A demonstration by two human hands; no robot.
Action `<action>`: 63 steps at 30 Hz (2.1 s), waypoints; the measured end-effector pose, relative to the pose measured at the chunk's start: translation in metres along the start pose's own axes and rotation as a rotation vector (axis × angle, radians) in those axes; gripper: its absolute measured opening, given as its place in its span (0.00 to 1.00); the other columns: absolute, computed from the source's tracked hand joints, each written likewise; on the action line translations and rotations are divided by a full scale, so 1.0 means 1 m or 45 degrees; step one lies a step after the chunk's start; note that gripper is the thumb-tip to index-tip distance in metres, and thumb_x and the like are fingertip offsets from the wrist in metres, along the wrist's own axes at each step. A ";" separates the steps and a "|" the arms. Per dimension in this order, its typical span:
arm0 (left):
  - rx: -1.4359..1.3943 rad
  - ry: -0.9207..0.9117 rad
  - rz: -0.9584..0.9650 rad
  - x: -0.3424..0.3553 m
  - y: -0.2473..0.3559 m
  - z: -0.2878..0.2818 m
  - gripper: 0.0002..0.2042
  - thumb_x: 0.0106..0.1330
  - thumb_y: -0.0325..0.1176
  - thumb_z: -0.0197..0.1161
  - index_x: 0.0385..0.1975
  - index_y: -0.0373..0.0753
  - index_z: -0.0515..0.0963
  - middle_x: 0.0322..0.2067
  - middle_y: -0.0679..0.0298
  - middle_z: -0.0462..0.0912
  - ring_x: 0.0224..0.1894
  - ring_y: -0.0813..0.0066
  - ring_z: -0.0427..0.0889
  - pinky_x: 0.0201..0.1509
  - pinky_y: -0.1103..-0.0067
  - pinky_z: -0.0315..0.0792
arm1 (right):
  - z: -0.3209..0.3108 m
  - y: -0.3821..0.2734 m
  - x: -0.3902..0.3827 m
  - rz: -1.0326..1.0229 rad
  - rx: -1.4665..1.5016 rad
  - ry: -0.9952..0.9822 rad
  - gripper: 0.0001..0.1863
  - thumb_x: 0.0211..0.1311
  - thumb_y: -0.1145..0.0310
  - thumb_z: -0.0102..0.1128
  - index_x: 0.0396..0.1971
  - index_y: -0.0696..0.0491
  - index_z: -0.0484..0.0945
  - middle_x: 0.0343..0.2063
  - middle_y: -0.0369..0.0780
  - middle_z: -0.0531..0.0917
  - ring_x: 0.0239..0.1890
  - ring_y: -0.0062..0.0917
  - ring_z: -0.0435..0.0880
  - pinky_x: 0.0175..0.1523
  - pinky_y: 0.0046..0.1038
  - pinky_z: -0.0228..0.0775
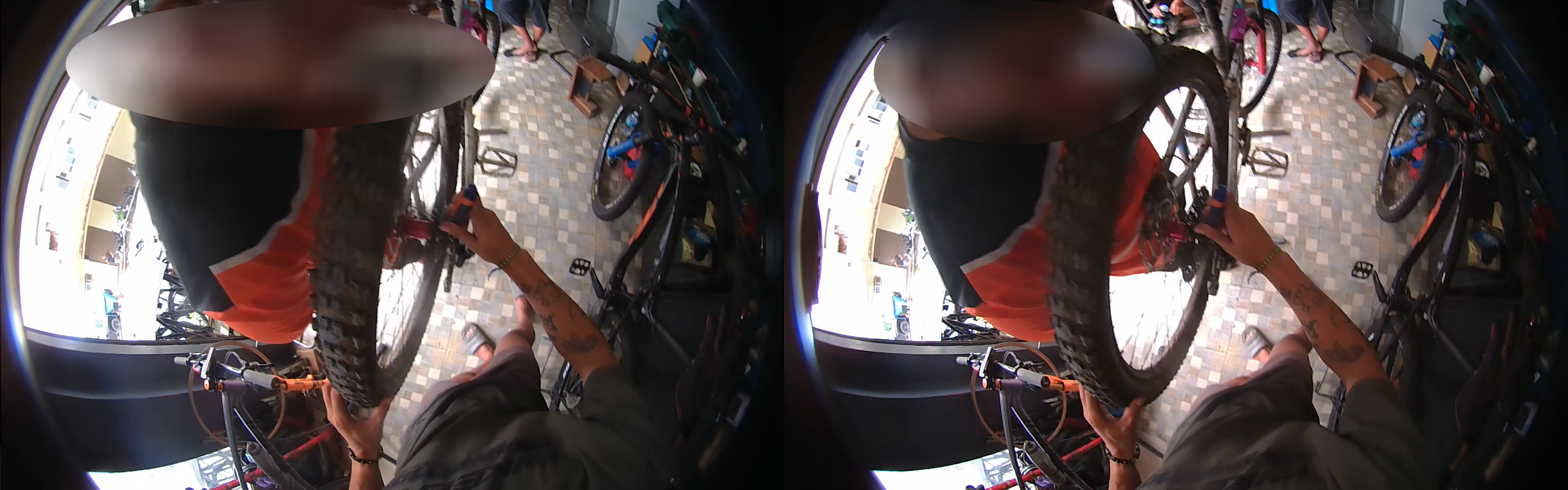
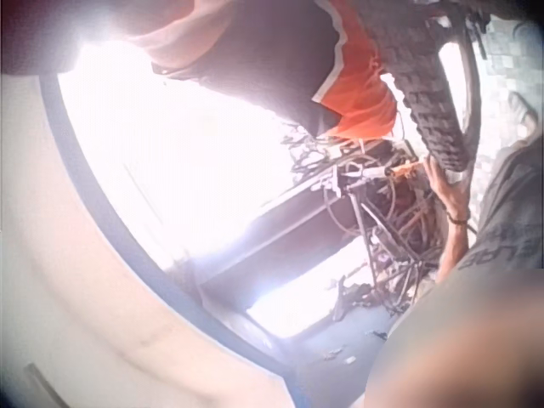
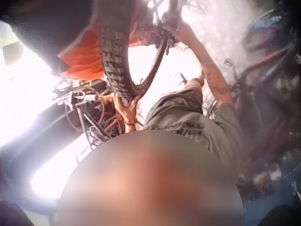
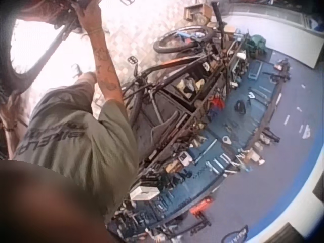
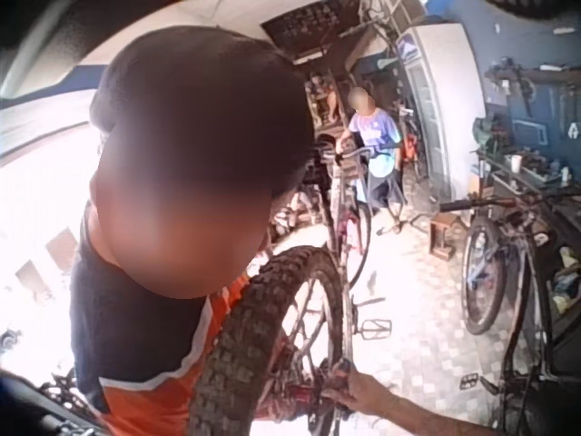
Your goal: The person uses a screwdriver to adjust the rear derailleur and cassette of a bicycle mounted on a repair stand. They rotate the rear wheel by hand to test the chain movement across the gears while making fine adjustments to the derailleur mechanism.
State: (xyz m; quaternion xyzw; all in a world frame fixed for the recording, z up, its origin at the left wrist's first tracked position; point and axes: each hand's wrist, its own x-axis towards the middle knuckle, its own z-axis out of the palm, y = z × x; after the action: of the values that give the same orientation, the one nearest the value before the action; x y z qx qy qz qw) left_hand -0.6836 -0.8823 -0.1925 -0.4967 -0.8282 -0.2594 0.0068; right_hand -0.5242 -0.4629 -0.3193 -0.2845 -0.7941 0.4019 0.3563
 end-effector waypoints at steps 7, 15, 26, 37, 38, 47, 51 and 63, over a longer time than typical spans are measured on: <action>-0.138 0.069 -0.185 -0.001 0.006 0.001 0.54 0.43 0.42 0.92 0.71 0.31 0.66 0.70 0.33 0.71 0.71 0.30 0.73 0.74 0.48 0.66 | -0.003 -0.002 0.003 -0.086 0.131 0.050 0.33 0.76 0.55 0.71 0.63 0.58 0.61 0.43 0.43 0.87 0.40 0.39 0.91 0.47 0.37 0.83; -0.179 0.128 -0.224 0.001 0.013 0.001 0.51 0.45 0.40 0.89 0.71 0.28 0.70 0.67 0.44 0.76 0.69 0.45 0.75 0.75 0.57 0.64 | -0.005 -0.013 0.007 -0.067 0.058 0.019 0.34 0.75 0.53 0.71 0.63 0.56 0.62 0.37 0.42 0.87 0.34 0.36 0.90 0.41 0.35 0.82; -0.018 0.079 -0.082 -0.008 -0.001 -0.002 0.58 0.47 0.48 0.91 0.77 0.36 0.61 0.74 0.31 0.66 0.74 0.29 0.69 0.75 0.45 0.64 | -0.001 -0.008 0.009 -0.108 0.036 0.165 0.33 0.73 0.52 0.73 0.61 0.57 0.64 0.33 0.43 0.87 0.32 0.40 0.91 0.39 0.37 0.84; -0.037 0.034 -0.099 0.000 0.004 -0.004 0.60 0.46 0.46 0.92 0.78 0.36 0.60 0.75 0.33 0.65 0.75 0.31 0.68 0.77 0.46 0.63 | 0.003 0.003 0.006 -0.161 -0.085 0.108 0.33 0.71 0.50 0.74 0.58 0.56 0.66 0.36 0.45 0.87 0.32 0.43 0.91 0.37 0.39 0.82; -0.052 0.009 -0.125 0.003 0.007 -0.006 0.60 0.46 0.46 0.93 0.78 0.36 0.60 0.75 0.33 0.64 0.75 0.31 0.68 0.77 0.46 0.63 | 0.003 0.002 0.006 -0.194 -0.063 0.118 0.33 0.71 0.50 0.74 0.58 0.56 0.66 0.36 0.44 0.87 0.33 0.42 0.91 0.37 0.39 0.82; -0.051 0.017 -0.118 0.003 0.006 -0.006 0.60 0.47 0.46 0.92 0.78 0.37 0.59 0.75 0.34 0.64 0.76 0.33 0.68 0.77 0.46 0.63 | 0.002 -0.002 0.008 -0.188 -0.051 0.134 0.31 0.72 0.52 0.75 0.58 0.55 0.66 0.33 0.44 0.87 0.31 0.42 0.90 0.36 0.38 0.81; -0.051 0.006 -0.145 0.005 0.012 -0.009 0.59 0.48 0.46 0.92 0.78 0.37 0.59 0.75 0.35 0.64 0.76 0.33 0.68 0.78 0.46 0.63 | 0.005 -0.002 0.005 -0.147 -0.087 0.107 0.33 0.72 0.51 0.74 0.59 0.57 0.66 0.30 0.45 0.85 0.29 0.43 0.90 0.35 0.39 0.81; -0.024 0.030 -0.083 0.007 0.010 -0.007 0.60 0.46 0.42 0.92 0.79 0.37 0.58 0.76 0.36 0.64 0.76 0.35 0.68 0.79 0.47 0.62 | 0.002 -0.002 0.011 -0.017 0.188 0.174 0.34 0.74 0.51 0.72 0.61 0.60 0.64 0.32 0.43 0.87 0.32 0.35 0.92 0.41 0.33 0.83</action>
State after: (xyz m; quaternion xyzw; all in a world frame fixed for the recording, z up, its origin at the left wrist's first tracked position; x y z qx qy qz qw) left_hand -0.6810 -0.8763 -0.1803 -0.4664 -0.8413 -0.2731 0.0036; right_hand -0.5322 -0.4569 -0.3145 -0.2788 -0.7380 0.4366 0.4324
